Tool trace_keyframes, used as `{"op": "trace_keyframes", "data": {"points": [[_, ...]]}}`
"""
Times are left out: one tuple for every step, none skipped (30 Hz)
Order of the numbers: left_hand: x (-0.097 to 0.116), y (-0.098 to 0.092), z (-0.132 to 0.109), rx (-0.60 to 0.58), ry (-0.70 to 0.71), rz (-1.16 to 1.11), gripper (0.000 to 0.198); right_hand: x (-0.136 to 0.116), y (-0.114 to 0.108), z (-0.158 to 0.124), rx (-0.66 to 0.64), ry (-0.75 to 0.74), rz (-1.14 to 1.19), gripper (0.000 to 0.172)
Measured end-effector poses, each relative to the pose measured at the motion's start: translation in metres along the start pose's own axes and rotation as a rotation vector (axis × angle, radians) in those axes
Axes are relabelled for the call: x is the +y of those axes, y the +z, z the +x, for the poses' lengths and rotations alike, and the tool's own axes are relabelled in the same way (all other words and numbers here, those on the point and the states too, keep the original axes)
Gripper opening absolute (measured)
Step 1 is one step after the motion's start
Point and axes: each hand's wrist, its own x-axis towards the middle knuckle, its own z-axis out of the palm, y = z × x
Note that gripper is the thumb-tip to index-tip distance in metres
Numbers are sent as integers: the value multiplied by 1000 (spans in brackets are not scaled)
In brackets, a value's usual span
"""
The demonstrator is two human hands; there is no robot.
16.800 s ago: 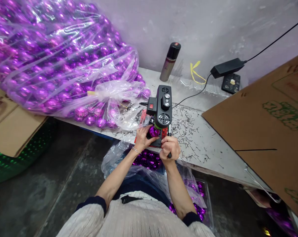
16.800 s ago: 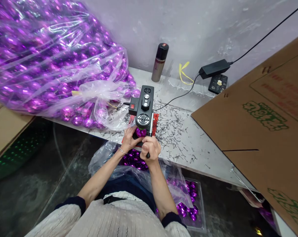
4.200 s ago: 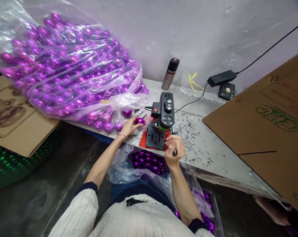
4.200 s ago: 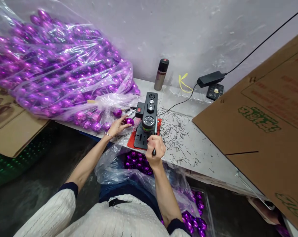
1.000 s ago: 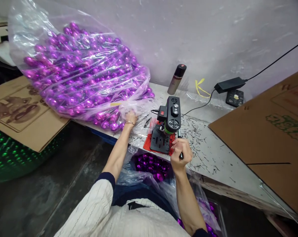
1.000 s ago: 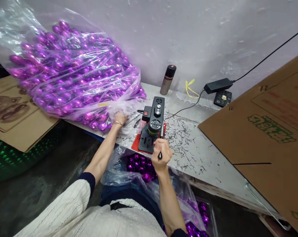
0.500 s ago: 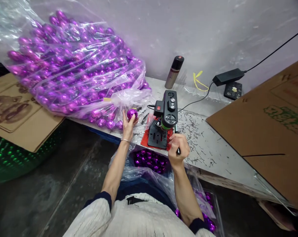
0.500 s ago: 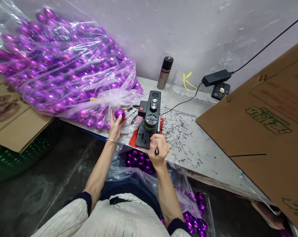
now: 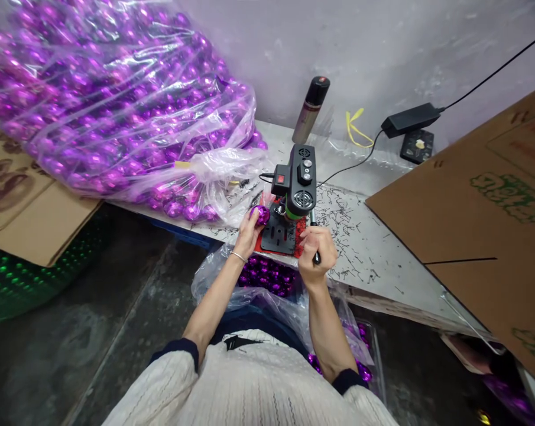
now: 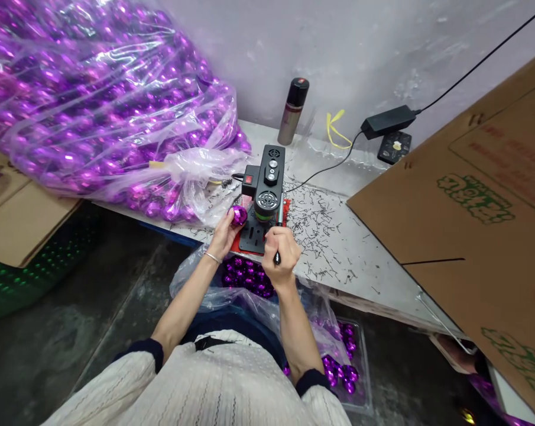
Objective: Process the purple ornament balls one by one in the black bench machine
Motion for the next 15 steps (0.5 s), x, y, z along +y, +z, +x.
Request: {"op": "trace_keyframes", "data": {"points": [[-5,2,0,-13,19,58,37,0,0,0,-4,-3,-4,26],[-10,2,0,-16,53,127,40,0,-1,0,-8,-4,-7,26],[-15,2,0,-10,104,203,45,0,-1,0,-12,-8,-9,26],[-19,1,0,2,167,286,49,0,-1,0,-13,-12,-10,26],[-24,0,0,12,234,371,53,0,-1,1,-15,-14,-10,26],[-27,-2,-1,15,295,454,56,0,-1,2,-16,-12,-10,26],[-30,-3,-2,7,345,528,58,0,-1,3,-15,-9,-10,26],[-33,-4,-3,-12,382,587,59,-1,-1,4,-12,-3,-8,26],[-35,-5,-5,-39,409,633,58,-1,-1,6,-9,4,-5,26],[-36,-5,-6,-70,431,673,56,-2,-2,8,-5,11,-2,26],[-36,-6,-7,-105,452,714,54,-2,-2,10,-2,18,1,26],[-36,-6,-8,-139,473,759,53,-3,-2,11,-2,24,2,26],[-35,-6,-9,-169,495,808,52,-3,-3,13,-2,27,2,26],[-34,-6,-9,-192,515,859,52,-3,-3,14,-3,28,0,26],[-33,-7,-10,-211,535,909,52,-3,-3,14,-4,26,-2,26]]}}
